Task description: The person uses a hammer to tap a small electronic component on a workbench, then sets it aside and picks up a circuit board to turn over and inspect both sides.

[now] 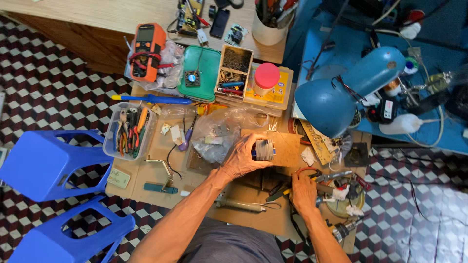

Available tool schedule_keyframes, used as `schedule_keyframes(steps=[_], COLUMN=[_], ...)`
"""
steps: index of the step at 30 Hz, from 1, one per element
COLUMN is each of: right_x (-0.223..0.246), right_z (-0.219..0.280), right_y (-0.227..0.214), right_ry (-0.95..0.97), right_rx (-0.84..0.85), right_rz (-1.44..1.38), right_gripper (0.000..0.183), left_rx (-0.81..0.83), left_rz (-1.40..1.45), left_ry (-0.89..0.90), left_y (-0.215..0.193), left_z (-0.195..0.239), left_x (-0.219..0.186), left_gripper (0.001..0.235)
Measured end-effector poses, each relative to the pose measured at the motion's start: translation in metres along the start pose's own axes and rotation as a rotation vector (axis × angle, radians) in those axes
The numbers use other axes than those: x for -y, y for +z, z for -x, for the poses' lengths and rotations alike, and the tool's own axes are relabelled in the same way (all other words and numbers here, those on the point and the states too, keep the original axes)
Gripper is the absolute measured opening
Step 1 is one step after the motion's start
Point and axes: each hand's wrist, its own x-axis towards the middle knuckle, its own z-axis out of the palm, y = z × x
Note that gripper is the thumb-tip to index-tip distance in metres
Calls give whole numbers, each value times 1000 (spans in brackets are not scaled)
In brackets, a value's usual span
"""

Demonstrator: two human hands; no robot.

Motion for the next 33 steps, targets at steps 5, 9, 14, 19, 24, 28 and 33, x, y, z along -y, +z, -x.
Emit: schedule_keyframes(steps=[5,9,14,19,24,28,33], right_x=[-15,-13,30,90,127,135,136], right_z=[-15,26,86,65,41,33,37], right_y=[-1,-54,-139,-202,-233,-239,-236], right_ry=[-116,13,369,302,298,273,317], right_rx=[0,190,228,-107,-219,-201,-281], right_rz=[-201,-311,-784,-766,-759,-695,-731], right_gripper=[35,32,35,41,42,38,38], left_rx=[-27,-56,-59,-76,-54,-84,-67], left_rz=[-35,-22,-12,-36,-22,-59,-26], left_ry=[-84,-20,-11,-6,-22,55,13], left_y=[11,14,16,21,16,16,21], left_z=[-1,-5,-6,-9,-5,-8,-8], left_x=[12,18,21,23,21,21,29], left_gripper=[66,66,69,68,64,63,69])
